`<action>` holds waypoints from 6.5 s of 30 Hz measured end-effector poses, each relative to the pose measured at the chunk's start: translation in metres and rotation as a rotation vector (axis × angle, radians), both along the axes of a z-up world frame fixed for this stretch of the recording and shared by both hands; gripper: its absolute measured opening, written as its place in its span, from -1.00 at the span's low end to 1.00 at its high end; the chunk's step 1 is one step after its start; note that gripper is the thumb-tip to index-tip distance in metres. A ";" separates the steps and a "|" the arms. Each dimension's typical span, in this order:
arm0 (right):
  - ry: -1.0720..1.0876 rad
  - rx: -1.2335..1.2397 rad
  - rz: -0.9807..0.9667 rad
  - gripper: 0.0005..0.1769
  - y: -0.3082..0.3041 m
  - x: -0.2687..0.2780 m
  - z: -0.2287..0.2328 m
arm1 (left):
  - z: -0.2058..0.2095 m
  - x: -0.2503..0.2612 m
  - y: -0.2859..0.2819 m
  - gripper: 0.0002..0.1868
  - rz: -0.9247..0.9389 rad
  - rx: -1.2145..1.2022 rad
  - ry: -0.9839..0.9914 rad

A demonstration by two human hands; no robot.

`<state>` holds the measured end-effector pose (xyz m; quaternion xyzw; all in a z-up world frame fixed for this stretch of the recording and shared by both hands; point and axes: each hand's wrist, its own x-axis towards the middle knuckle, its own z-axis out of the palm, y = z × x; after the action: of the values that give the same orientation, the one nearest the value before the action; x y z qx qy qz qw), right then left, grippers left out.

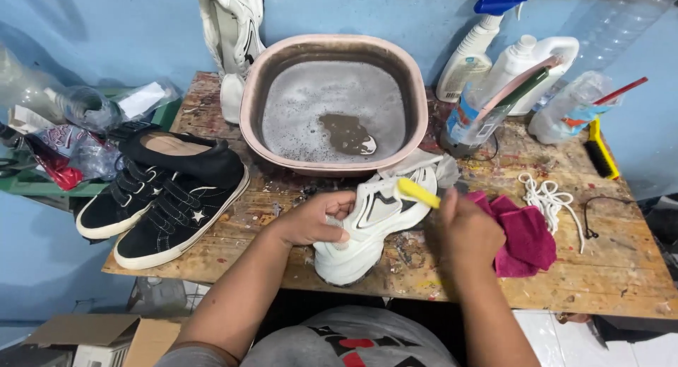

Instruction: The person scrubs a white sneaker with a yellow brush and wipes it with a maroon cloth. They repeatedly dip the brush into a basin of soapy water and continue scrubbing and wiping the shoe's exterior and interior.

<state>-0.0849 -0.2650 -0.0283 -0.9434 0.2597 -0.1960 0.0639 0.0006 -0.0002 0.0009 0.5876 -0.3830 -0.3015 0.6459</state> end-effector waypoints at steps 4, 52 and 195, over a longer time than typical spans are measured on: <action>-0.190 -0.274 0.553 -0.63 0.007 -0.006 -0.066 | 0.001 -0.005 -0.001 -0.26 0.009 -0.003 0.019; -0.475 -0.499 0.462 -0.53 0.003 -0.007 -0.049 | -0.023 0.019 0.022 -0.42 -0.091 -0.067 0.202; -0.139 -0.076 -0.037 -0.27 -0.148 -0.002 -0.040 | -0.054 0.024 0.016 -0.71 0.137 0.108 -0.185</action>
<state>-0.0866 -0.4130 -0.0683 -0.9243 0.2644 -0.2720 0.0422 0.0241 0.0159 -0.0532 0.6716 -0.3833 -0.2211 0.5943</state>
